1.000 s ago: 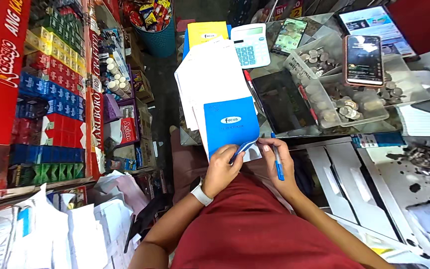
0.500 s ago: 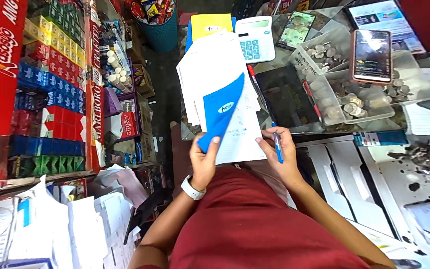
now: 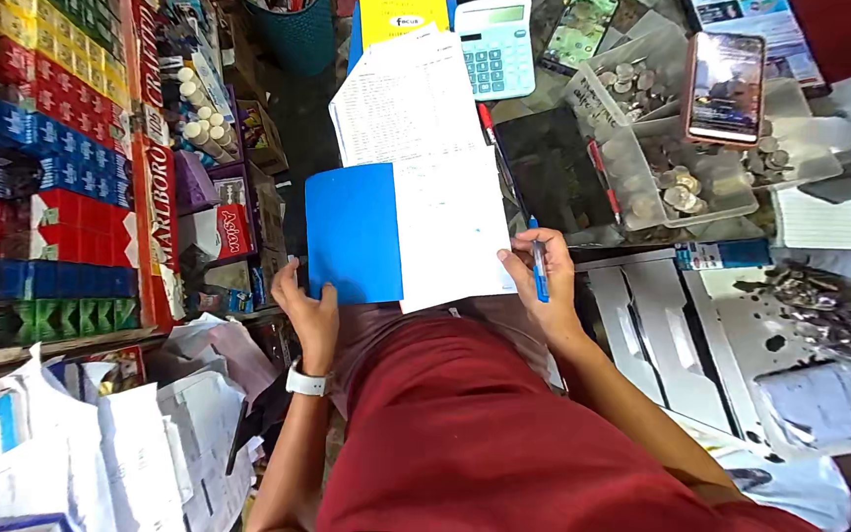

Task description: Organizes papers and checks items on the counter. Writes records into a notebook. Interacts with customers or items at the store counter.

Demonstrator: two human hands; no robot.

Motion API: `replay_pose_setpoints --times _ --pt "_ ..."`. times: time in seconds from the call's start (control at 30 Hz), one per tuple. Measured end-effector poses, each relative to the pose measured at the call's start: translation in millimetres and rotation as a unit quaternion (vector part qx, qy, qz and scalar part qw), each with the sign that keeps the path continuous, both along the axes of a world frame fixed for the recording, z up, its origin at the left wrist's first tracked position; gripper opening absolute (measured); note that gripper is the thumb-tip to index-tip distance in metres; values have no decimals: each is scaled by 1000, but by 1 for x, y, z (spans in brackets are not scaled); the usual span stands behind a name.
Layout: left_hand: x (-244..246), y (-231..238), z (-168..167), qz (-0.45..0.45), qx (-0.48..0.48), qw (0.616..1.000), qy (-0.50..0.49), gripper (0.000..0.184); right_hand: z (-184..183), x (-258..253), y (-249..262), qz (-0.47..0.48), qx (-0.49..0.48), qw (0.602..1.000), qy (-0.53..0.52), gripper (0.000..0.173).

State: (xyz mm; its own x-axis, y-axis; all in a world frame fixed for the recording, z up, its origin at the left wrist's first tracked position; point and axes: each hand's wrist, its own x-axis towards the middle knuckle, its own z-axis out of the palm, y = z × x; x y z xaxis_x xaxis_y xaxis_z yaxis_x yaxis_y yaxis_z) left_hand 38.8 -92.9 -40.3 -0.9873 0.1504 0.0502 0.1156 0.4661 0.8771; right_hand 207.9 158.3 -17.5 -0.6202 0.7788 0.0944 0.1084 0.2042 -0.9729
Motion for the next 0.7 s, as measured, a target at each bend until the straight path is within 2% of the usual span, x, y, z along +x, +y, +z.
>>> replay_pose_setpoints --times 0.07,0.13,0.17,0.23,0.3,0.4,0.47,0.53,0.63,0.7 --pt "5 10 6 -69 -68 987 126 52 0 0 1 -4 5 1000 -3 33" --pt "18 30 16 -195 -64 964 171 33 0 0 1 -6 5 1000 -9 33" --pt "26 43 20 -278 -52 944 168 27 0 1 1 -6 4 1000 -12 33" --pt "40 75 25 -434 -54 883 169 27 2 0 0 -6 0 1000 -8 33" --pt "55 100 27 -507 -70 830 222 30 6 -1 -2 -6 1 1000 -1 33" --pt "65 111 26 -507 -72 808 291 29 10 1 -3 -12 19 1000 9 32" --pt "67 110 24 -482 -61 823 294 26 14 2 -3 -7 -11 999 29 29" --pt "66 109 22 -433 -24 859 274 22 19 0 -6 3 -79 995 53 23" --pt "61 107 22 -355 70 922 137 14 22 -4 -10 -8 -169 985 42 19" --pt "54 103 25 -298 171 939 -4 12 18 -5 -7 -19 -174 984 16 23"
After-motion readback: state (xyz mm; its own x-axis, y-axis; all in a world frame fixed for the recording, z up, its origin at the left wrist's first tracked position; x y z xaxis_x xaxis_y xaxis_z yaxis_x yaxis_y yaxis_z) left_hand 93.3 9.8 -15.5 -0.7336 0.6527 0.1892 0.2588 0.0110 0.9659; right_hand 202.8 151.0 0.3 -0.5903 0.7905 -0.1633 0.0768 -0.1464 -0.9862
